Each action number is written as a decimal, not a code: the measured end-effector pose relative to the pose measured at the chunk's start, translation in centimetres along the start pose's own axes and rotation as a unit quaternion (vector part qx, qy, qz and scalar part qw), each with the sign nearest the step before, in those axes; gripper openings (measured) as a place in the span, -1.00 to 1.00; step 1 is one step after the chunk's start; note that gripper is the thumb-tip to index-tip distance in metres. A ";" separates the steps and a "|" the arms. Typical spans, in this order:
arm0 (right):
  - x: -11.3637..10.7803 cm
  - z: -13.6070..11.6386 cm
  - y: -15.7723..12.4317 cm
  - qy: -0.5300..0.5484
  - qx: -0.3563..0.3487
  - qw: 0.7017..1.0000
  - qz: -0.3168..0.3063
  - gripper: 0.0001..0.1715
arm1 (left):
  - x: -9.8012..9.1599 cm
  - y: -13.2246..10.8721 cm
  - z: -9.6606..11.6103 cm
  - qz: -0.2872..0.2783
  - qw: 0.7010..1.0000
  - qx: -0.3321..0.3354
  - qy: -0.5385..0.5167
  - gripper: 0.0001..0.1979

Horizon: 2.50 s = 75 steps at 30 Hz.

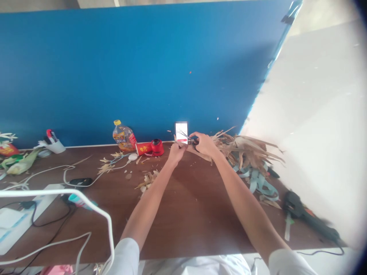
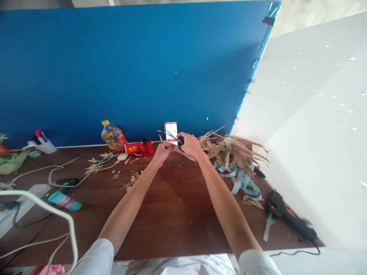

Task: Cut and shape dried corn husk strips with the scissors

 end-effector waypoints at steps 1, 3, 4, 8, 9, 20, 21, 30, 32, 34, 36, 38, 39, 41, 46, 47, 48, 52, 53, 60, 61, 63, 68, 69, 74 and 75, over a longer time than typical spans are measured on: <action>0.0 0.1 0.0 -0.001 0.002 1.000 0.001 -0.46 | 0.1 0.0 0.0 -0.011 1.000 0.003 0.002 -0.88; -0.1 0.2 0.0 0.001 0.002 1.000 0.005 -0.47 | 0.3 0.2 0.0 -0.037 0.999 0.008 0.002 -0.91; -0.1 0.2 0.0 0.004 0.000 1.000 0.008 -0.48 | 0.4 0.2 0.1 -0.039 0.999 0.005 -0.007 -0.93; -0.5 0.3 0.0 0.012 -0.001 1.000 0.026 -0.55 | 0.5 0.3 0.7 -0.030 0.998 -0.015 -0.047 -0.94; -0.6 0.2 0.0 0.013 0.000 0.999 0.031 -0.56 | 0.4 0.2 0.8 -0.031 0.998 -0.019 -0.052 -0.93; -1.2 0.8 0.0 0.016 0.041 0.997 0.061 -0.57 | 0.9 -0.2 1.2 -0.053 0.994 -0.035 -0.088 -0.80; -1.3 0.9 0.0 0.015 0.045 0.997 0.062 -0.57 | 0.9 -0.1 1.1 -0.048 0.994 -0.030 -0.088 -0.82; -0.8 0.7 -0.1 0.067 0.046 0.997 -0.009 -0.51 | -0.9 0.5 0.8 0.072 0.993 0.020 -0.096 -0.86; -0.3 0.2 -0.1 0.088 0.026 0.994 -0.052 -0.48 | -0.9 0.5 0.8 0.082 0.989 0.027 -0.117 -0.86; 0.1 -0.2 -0.2 0.100 0.012 0.991 -0.084 -0.45 | -0.4 0.5 0.8 0.078 0.986 0.031 -0.141 -0.88; 0.5 -0.8 -0.2 0.102 -0.001 0.990 -0.097 -0.42 | 0.2 0.4 0.8 0.069 0.983 0.031 -0.166 -0.89; 0.7 -1.3 -0.2 0.098 -0.005 0.991 -0.095 -0.41 | 0.7 0.4 0.7 0.071 0.980 0.029 -0.183 -0.90; 0.8 -1.5 -0.3 0.099 -0.005 0.990 -0.096 -0.41 | 0.9 0.3 0.6 0.080 0.978 0.032 -0.188 -0.91; 1.0 -1.8 -0.3 0.107 -0.004 0.989 -0.106 -0.39 | 1.0 0.3 0.7 0.101 0.975 0.049 -0.190 -0.92; 1.2 -2.3 -0.4 0.094 0.002 0.988 -0.124 -0.46 | 0.3 -0.1 1.4 0.135 0.975 0.083 -0.153 -0.93; 1.2 -2.2 -0.4 0.089 0.006 0.989 -0.120 -0.52 | 0.1 -0.2 1.5 0.136 0.979 0.076 -0.132 -0.91; 1.2 -2.2 -0.4 0.087 0.010 0.989 -0.118 -0.57 | -0.1 -0.4 1.6 0.137 0.982 0.070 -0.106 -0.89; 0.8 -1.5 -0.4 0.096 0.027 0.987 -0.129 -0.71 | -0.8 -0.8 2.1 0.154 0.984 0.082 -0.016 -0.80; 0.6 -1.3 -0.4 0.097 0.035 0.986 -0.131 -0.72 | -1.0 -0.8 2.3 0.154 0.984 0.087 -0.004 -0.78; -0.7 -0.5 -0.7 0.125 0.070 0.981 -0.131 -0.70 | -2.0 -1.1 4.0 0.109 0.983 0.131 0.074 -0.72; -0.8 -0.4 -0.7 0.139 0.066 0.980 -0.126 -0.69 | -2.1 -1.1 4.2 0.099 0.984 0.130 0.075 -0.72; -1.0 -0.1 -0.7 0.163 0.059 0.979 -0.105 -0.63 | -2.4 -1.0 4.6 0.075 0.986 0.130 0.072 -0.71; -1.3 0.5 -0.6 0.200 0.058 0.974 -0.088 -0.53 | -3.1 -0.5 4.6 0.025 0.986 0.140 0.087 -0.71; -1.4 0.5 -0.7 0.208 0.063 0.972 -0.091 -0.54 | -3.2 -0.3 4.4 0.013 0.987 0.135 0.082 -0.71; -1.8 -0.2 -1.4 0.274 0.079 0.951 -0.121 -0.61 | -3.3 0.2 3.7 -0.019 0.993 0.117 -0.008 -0.61; -1.9 -0.3 -1.5 0.281 0.079 0.948 -0.127 -0.62 | -3.4 0.3 3.7 -0.016 0.992 0.123 -0.012 -0.65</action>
Point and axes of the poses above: each hand's wrist, its own y-axis towards the middle knuckle, its own x-axis out of the palm, z = x × y, the point moved 2 cm from there along y, towards the middle knuckle, and after that the axes turned 12 degrees about -z, right-handed, at the moved point
